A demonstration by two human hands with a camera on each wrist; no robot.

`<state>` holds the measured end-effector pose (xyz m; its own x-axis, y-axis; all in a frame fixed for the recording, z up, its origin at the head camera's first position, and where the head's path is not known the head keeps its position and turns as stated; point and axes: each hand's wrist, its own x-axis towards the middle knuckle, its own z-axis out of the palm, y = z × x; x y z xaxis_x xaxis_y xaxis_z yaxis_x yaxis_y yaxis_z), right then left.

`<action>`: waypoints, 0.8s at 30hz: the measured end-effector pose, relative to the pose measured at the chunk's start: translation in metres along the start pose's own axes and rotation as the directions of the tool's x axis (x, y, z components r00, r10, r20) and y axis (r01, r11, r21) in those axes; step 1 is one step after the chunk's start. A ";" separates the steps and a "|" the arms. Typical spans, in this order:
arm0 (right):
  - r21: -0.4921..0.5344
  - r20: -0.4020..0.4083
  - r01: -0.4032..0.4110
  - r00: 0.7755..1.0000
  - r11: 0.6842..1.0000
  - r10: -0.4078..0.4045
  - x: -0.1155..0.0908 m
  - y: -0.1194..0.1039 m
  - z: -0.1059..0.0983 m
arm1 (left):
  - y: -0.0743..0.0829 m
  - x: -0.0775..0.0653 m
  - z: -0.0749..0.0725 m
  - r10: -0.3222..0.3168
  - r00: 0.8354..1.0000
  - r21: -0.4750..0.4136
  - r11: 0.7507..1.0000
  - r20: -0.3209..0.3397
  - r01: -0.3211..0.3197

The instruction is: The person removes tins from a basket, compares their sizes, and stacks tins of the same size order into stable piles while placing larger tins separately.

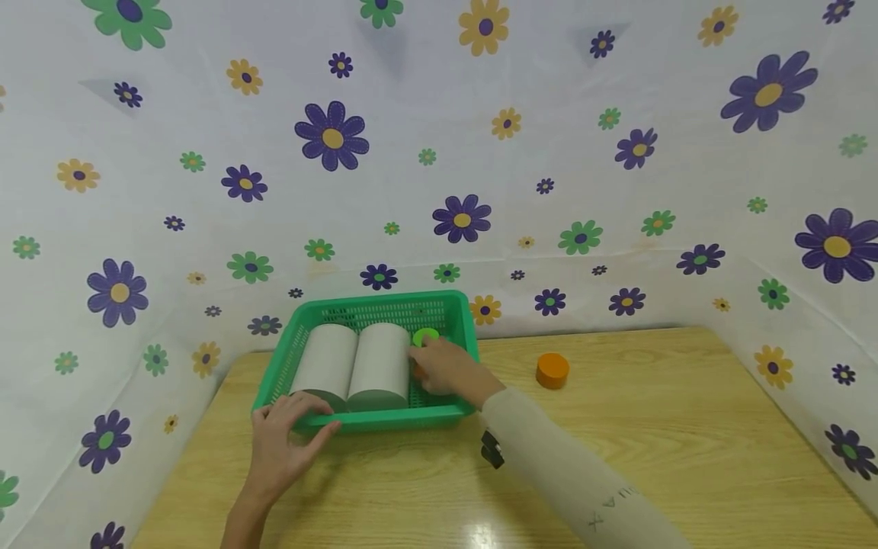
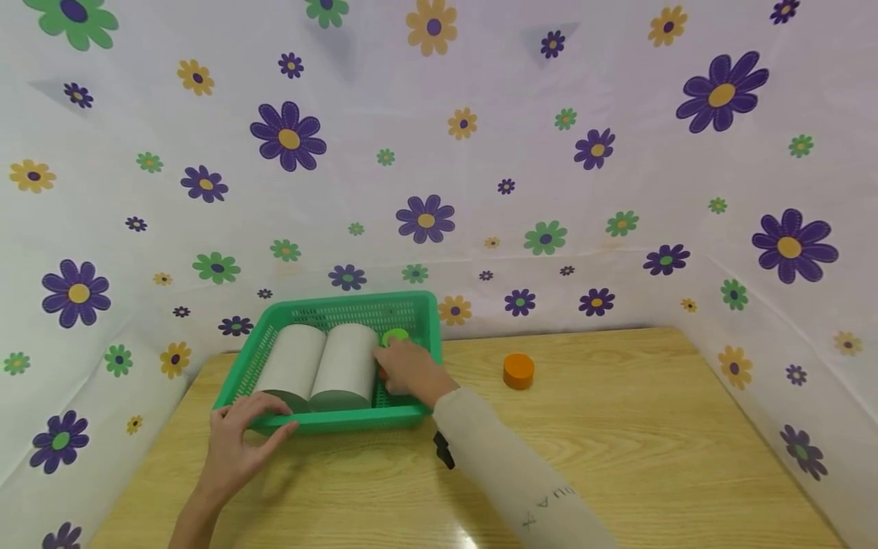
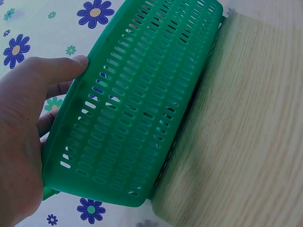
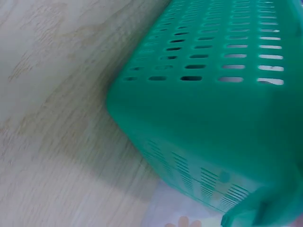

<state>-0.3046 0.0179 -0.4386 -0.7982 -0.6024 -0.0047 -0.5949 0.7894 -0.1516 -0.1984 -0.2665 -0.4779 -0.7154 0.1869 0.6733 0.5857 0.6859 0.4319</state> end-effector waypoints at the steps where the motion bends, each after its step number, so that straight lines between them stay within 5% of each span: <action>1: 0.004 -0.013 0.002 1.000 1.000 -0.002 -0.002 0.001 -0.002 | 0.000 0.000 0.000 0.001 1.000 -0.002 1.000 0.001 -0.001; 18: 0.145 -0.249 0.165 0.960 0.976 -0.126 -0.035 0.016 -0.010 | -0.002 0.000 0.001 0.009 1.000 -0.022 1.000 -0.004 -0.009; 24: 0.227 -0.281 0.180 0.953 0.957 -0.113 -0.044 0.014 -0.019 | -0.004 0.000 0.000 0.013 1.000 -0.028 1.000 -0.002 -0.013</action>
<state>-0.2797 0.0575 -0.4216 -0.7204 -0.6298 0.2906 -0.6916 0.6202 -0.3702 -0.2009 -0.2687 -0.4794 -0.7071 0.1947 0.6798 0.6054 0.6635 0.4396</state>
